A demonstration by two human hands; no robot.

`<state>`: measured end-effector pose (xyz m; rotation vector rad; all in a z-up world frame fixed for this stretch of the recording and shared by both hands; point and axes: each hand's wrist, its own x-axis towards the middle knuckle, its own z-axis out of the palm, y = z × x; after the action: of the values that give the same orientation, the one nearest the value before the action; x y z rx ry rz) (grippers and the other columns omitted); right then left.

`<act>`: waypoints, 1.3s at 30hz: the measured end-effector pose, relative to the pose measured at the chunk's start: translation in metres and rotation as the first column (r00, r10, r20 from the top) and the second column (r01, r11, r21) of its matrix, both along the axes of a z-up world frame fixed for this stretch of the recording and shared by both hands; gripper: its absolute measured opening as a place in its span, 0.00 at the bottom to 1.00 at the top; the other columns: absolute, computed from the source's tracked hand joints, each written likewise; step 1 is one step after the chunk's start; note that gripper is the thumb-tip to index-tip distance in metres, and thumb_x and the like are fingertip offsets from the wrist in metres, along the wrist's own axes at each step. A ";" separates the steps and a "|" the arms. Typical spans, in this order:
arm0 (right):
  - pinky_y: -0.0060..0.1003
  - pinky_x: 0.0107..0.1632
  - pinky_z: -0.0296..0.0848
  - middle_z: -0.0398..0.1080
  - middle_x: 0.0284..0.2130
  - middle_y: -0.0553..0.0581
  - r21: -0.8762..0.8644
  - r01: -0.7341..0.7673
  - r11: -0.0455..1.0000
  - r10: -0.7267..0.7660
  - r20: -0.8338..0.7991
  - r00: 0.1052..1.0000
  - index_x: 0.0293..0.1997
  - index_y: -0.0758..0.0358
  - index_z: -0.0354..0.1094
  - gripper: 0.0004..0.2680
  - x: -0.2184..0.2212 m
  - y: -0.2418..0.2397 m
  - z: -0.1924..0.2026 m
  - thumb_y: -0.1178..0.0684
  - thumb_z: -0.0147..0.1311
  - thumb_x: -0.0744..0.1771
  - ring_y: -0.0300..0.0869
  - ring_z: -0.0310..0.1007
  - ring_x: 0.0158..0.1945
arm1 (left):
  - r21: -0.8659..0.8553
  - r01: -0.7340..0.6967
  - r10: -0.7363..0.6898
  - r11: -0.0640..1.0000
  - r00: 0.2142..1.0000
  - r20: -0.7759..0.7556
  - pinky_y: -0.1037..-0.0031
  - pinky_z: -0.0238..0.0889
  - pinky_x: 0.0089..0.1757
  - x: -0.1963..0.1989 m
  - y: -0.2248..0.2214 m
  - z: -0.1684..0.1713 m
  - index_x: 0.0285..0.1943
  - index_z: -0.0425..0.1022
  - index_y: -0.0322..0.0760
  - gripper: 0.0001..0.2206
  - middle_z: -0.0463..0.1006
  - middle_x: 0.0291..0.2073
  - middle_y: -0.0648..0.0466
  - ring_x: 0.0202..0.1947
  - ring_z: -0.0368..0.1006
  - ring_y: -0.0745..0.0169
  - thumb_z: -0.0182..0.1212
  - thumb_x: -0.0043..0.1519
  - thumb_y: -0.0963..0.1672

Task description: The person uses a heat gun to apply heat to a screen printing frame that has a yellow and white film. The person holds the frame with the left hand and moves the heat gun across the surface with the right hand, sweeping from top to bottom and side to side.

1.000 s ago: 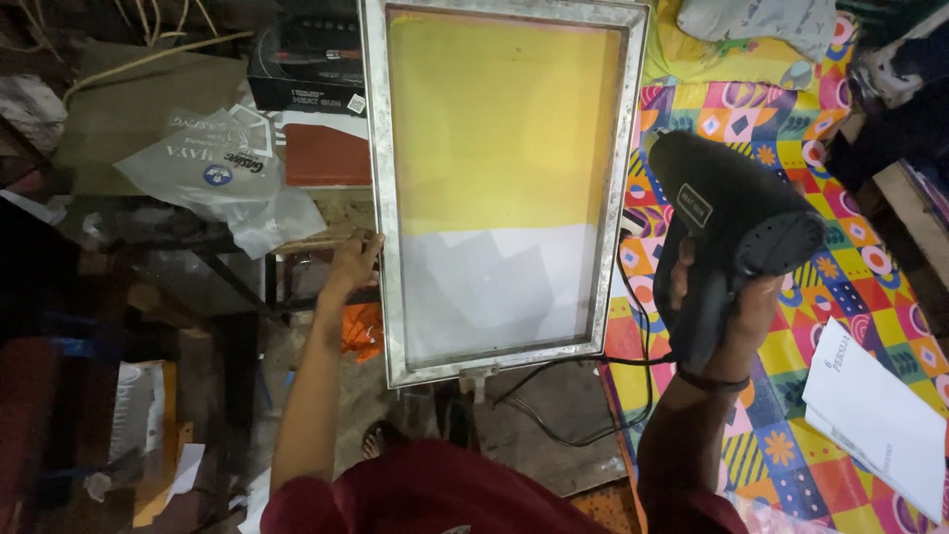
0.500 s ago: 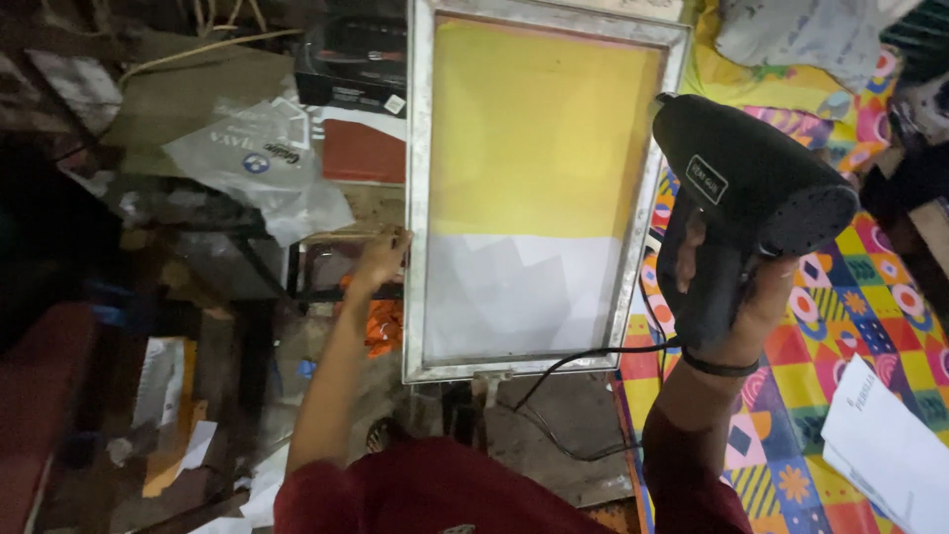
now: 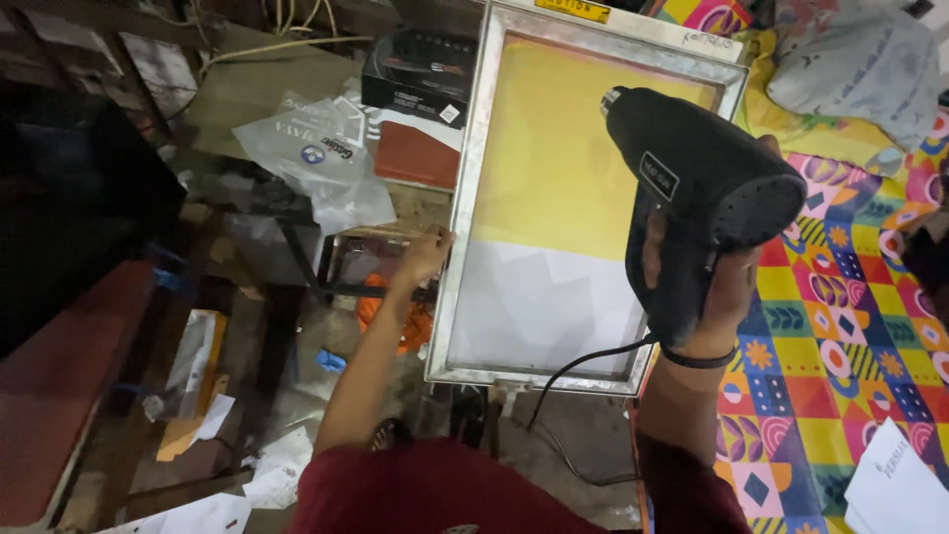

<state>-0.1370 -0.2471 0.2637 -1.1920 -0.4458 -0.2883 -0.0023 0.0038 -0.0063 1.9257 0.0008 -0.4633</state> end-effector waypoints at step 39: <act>0.40 0.19 0.76 0.73 0.28 0.75 -0.061 -0.210 0.976 0.206 -0.065 0.976 0.62 0.74 0.58 0.29 -0.076 -0.010 -0.086 0.33 0.53 0.67 0.51 0.74 0.16 | 0.159 0.013 -0.037 0.987 0.988 0.149 0.43 0.65 0.58 0.035 -0.007 -0.071 0.59 0.74 0.26 0.30 0.76 0.55 0.29 0.59 0.70 0.26 0.40 0.72 0.57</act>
<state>-0.2130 -0.2570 0.1773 -1.2057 -0.5284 -0.0578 0.0331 -0.0032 -0.0769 2.1151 -0.0880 -0.3404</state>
